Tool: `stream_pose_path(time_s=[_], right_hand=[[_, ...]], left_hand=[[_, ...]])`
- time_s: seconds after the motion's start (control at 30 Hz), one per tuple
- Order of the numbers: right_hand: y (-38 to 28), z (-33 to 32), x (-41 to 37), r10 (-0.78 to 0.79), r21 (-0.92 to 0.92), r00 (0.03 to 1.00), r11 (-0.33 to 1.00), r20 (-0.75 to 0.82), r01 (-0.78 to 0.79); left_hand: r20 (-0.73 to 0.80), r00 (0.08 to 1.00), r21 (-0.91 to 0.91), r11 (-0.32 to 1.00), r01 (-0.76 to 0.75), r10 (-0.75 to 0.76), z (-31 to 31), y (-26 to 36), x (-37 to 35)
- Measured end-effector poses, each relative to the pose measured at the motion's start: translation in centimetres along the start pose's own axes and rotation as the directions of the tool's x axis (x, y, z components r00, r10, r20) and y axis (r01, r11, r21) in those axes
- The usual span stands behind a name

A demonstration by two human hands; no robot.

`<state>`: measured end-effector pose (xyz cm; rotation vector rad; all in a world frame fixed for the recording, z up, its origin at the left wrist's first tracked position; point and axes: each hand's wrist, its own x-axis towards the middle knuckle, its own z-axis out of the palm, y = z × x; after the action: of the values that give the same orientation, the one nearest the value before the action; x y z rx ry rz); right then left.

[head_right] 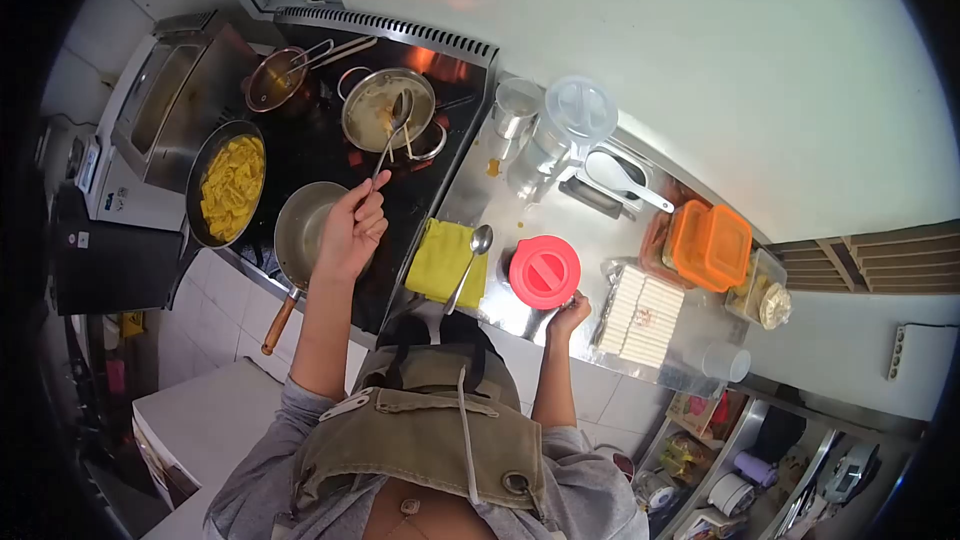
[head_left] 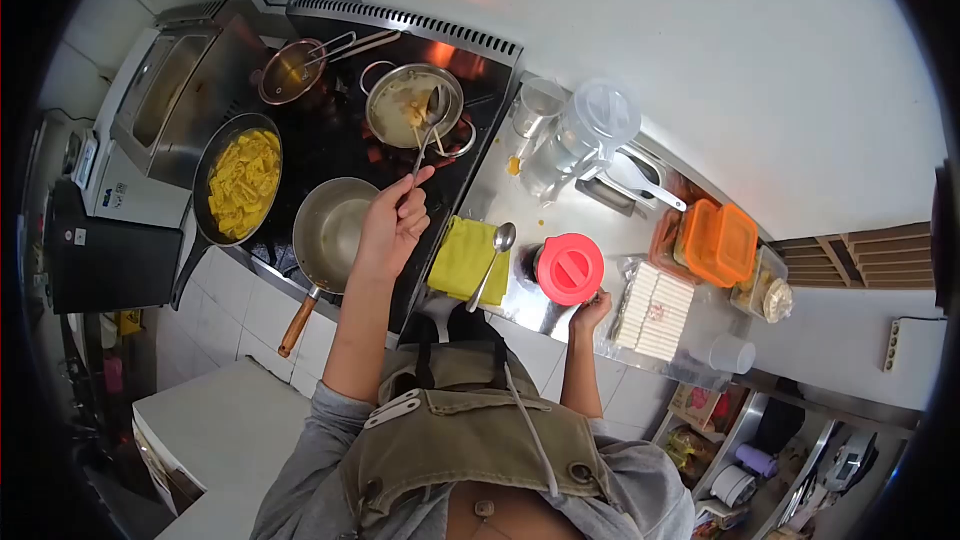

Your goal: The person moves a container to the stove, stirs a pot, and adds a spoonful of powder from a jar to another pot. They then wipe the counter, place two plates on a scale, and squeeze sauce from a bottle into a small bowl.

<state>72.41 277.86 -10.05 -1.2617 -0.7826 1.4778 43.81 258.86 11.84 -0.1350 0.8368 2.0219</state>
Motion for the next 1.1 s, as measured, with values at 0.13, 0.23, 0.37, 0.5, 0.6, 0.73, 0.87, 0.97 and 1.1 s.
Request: stream_pose_path(time_s=[0.13, 0.23, 0.37, 0.5, 0.6, 0.73, 0.87, 0.97, 1.1], right_hand=[[0.5, -2.3, -0.2, 0.005, 0.020, 0.995, 1.000, 0.096, -0.007], [0.5, -2.7, -0.9, 0.035, -0.015, 0.996, 0.999, 0.083, -0.033], [2.0, -4.1, -0.5, 0.027, -0.009, 0.999, 1.000, 0.024, -0.027], [3.5, -5.4, 0.0, -0.019, -0.083, 1.000, 0.996, 0.003, 0.019], [3.4, -6.8, 0.7, 0.088, -0.098, 0.995, 0.992, 0.056, -0.082], [1.2, -6.4, 0.6, -0.277, -0.546, 0.940, 0.765, 0.200, 0.342], [-7.6, 3.1, -5.1, -0.363, -0.535, 0.832, 0.642, 0.419, 0.550], [-10.4, 10.2, -8.3, 0.118, -0.390, 0.678, 0.883, 0.726, 0.263], [-11.7, 19.6, -11.3, 0.361, -0.398, 0.415, 0.917, 0.835, 0.003]], left_hand=[[0.013, 1.000, 0.001, 1.000, 0.013, -0.013, -0.4, -0.7, -0.4], [0.021, 0.999, 0.004, 1.000, 0.027, -0.027, -0.6, -0.8, -0.5], [0.050, 0.999, 0.047, 0.999, -0.022, 0.019, -0.7, -0.7, -0.6], [0.025, 0.995, 0.209, 0.973, -0.099, 0.096, -0.3, -0.8, -0.8], [0.022, 0.991, 0.263, 0.956, -0.132, 0.131, -0.6, -1.4, -0.2], [-0.017, 0.997, 0.325, 0.944, -0.060, 0.069, -1.0, -2.1, 0.9], [0.021, 0.999, 0.407, 0.912, -0.047, 0.043, -2.0, -3.5, 2.8], [0.069, 0.997, 0.451, 0.890, -0.073, 0.047, -1.0, -4.1, 3.6], [0.040, 0.999, 0.382, 0.923, -0.033, 0.019, 1.2, -4.2, 4.2]])
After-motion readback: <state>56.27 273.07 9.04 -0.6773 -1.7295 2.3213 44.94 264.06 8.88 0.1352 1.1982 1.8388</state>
